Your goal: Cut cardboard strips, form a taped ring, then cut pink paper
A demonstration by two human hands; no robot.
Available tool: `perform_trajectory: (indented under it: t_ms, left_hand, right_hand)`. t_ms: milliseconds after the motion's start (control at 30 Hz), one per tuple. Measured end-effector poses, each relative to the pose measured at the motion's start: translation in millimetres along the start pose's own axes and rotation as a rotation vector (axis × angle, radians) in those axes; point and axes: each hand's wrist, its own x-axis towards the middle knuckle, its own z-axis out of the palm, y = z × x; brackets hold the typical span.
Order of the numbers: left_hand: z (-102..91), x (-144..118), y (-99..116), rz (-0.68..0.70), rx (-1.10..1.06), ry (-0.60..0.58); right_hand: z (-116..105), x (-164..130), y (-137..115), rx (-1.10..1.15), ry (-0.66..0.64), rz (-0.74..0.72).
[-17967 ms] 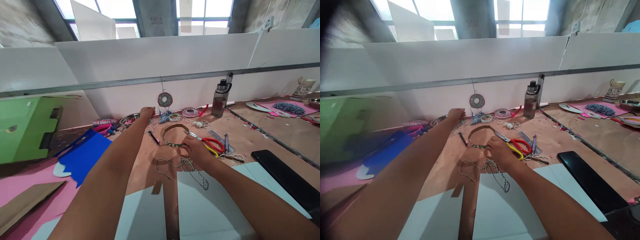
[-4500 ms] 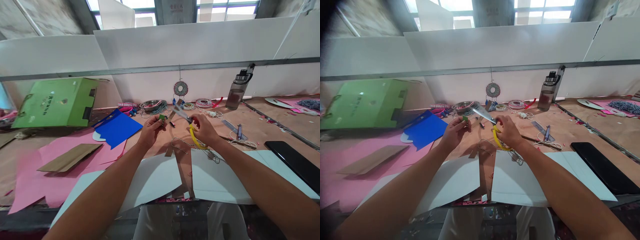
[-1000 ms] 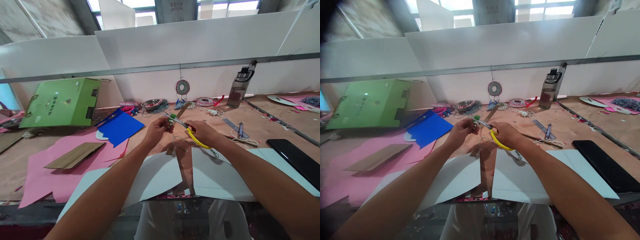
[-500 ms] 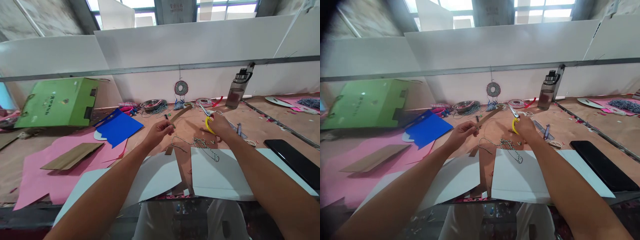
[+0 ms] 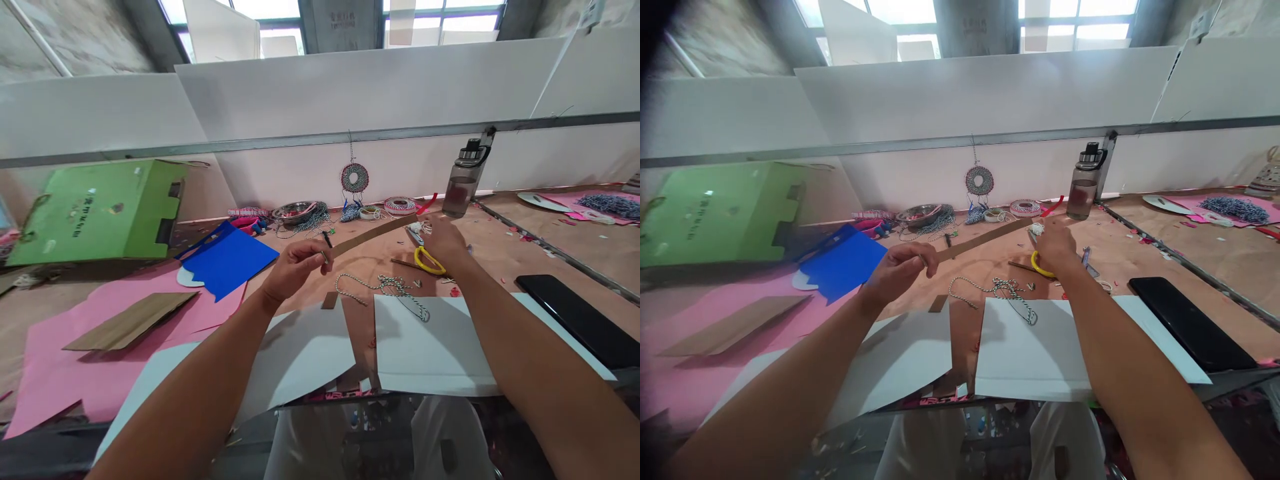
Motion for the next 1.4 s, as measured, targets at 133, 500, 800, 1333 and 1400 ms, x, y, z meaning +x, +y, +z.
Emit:
perform_trajectory:
  t_ms: [133,500,800,1333,1400]
  left_hand:
    - [-2.2,1,5,-0.006,-0.065,-0.052]
    - [12.4,6,-14,-0.258,0.475,-0.146]
    - [22.8,5,-14,-0.268,0.52,-0.168]
    - [26.7,3,-19,-0.193,0.659,-0.098]
    - [27.8,3,-20,-0.199,0.648,-0.079]
  right_hand:
    - [10,-1,-6,0.682,-0.154,-0.185]
    - [16,-36,-56,0.593,-0.421,-0.796]
    - [14,-44,-66,0.401,-0.396,-0.853]
    - [29,-50,-69,0.262,-0.257,-0.768]
    - [31,-51,-70,0.264,-0.242,-0.78]
